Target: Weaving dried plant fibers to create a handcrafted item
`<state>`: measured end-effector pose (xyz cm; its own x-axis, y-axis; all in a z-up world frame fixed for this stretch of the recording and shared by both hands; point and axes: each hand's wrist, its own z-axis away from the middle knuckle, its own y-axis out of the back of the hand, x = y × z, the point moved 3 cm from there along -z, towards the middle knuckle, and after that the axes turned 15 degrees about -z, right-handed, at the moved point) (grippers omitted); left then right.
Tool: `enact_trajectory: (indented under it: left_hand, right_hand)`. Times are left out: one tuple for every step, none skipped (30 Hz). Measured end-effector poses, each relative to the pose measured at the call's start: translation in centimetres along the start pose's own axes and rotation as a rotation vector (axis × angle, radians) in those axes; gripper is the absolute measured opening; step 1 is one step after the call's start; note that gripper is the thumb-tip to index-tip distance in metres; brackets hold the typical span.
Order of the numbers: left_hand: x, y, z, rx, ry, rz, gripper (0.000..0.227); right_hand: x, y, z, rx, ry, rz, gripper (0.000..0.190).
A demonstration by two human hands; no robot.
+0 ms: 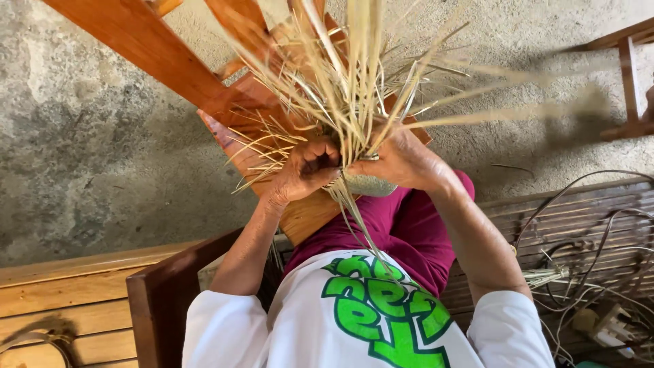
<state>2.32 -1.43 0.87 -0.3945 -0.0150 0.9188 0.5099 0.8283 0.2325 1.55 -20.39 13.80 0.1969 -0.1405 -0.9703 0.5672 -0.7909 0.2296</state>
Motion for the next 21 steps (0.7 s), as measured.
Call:
enact_trajectory:
  left_hand:
    - [0.4, 0.0, -0.1, 0.001, -0.013, -0.006, 0.015]
    - [0.7, 0.0, -0.4, 0.001, -0.026, -0.014, 0.015]
    - [0.7, 0.1, -0.1, 0.005, -0.028, -0.017, 0.015]
    - [0.4, 0.1, 0.1, 0.0, 0.04, -0.013, 0.012]
    - [0.1, 0.1, 0.4, -0.006, 0.107, -0.008, 0.011]
    - [0.6, 0.6, 0.1, -0.005, 0.108, -0.008, 0.011]
    - [0.9, 0.9, -0.2, -0.034, 0.226, 0.29, 0.018]
    - [1.1, 1.1, -0.5, -0.067, 0.34, 0.589, 0.025]
    - [0.7, 0.5, -0.5, -0.07, 0.338, 0.589, 0.025]
    - [0.7, 0.4, -0.7, 0.0, 0.165, 0.206, 0.021]
    - [0.8, 0.1, -0.7, 0.068, -0.011, -0.176, 0.026]
    - [0.8, 0.0, -0.7, 0.067, -0.011, -0.175, 0.026]
    - [0.8, -0.2, -0.6, 0.065, -0.01, -0.159, 0.027]
    - [0.9, -0.2, -0.5, 0.062, -0.007, -0.143, 0.027]
    - [1.3, -0.4, -0.6, 0.06, -0.006, -0.143, 0.027]
    - [1.8, -0.5, -0.8, 0.06, -0.013, -0.082, 0.024]
    - [2.4, -0.5, -1.1, 0.06, -0.02, -0.022, 0.021]
    - [2.2, -0.7, -0.9, 0.064, -0.021, -0.024, 0.021]
    - [1.9, -0.7, -0.8, 0.085, -0.007, 0.093, 0.022]
    - [1.5, -0.8, -0.6, 0.104, 0.01, 0.213, 0.024]
    - [1.2, -0.7, -0.7, 0.106, 0.011, 0.214, 0.024]
  right_hand:
    - [1.6, -0.4, 0.6, 0.076, 0.105, 0.023, 0.03]
    - [3.3, -0.7, 1.2, 0.152, 0.211, 0.047, 0.028]
    - [3.6, -1.4, 1.6, 0.148, 0.215, 0.048, 0.028]
    - [3.6, -2.0, 2.2, 0.246, 0.334, 0.162, 0.027]
    - [3.7, -2.6, 2.8, 0.344, 0.452, 0.276, 0.027]
    - [4.7, -3.0, 3.6, 0.343, 0.452, 0.276, 0.027]
    - [5.7, -3.4, 4.5, 0.353, 0.478, 0.363, 0.019]
    - [6.6, -3.8, 5.3, 0.366, 0.504, 0.454, 0.017]
    - [5.1, -4.1, 5.2, 0.368, 0.504, 0.457, 0.017]
    - [3.6, -4.3, 5.1, 0.394, 0.526, 0.457, 0.014]
    - [2.2, -4.5, 4.9, 0.421, 0.549, 0.457, 0.012]
    - [3.5, -3.9, 4.8, 0.421, 0.547, 0.457, 0.012]
    - [4.9, -3.5, 4.7, 0.396, 0.545, 0.487, 0.016]
    - [6.3, -3.2, 4.5, 0.371, 0.542, 0.517, 0.022]
    - [6.4, -3.4, 3.9, 0.372, 0.54, 0.516, 0.022]
    - [6.5, -3.3, 3.2, 0.423, 0.525, 0.44, 0.019]
    - [6.7, -3.2, 2.5, 0.473, 0.51, 0.363, 0.018]
    - [7.3, -3.3, 3.0, 0.47, 0.513, 0.363, 0.018]
    - [8.0, -3.3, 3.5, 0.49, 0.498, 0.289, 0.02]
    - [8.8, -3.3, 4.0, 0.512, 0.479, 0.214, 0.021]
    - [9.6, -3.2, 4.7, 0.51, 0.477, 0.214, 0.021]
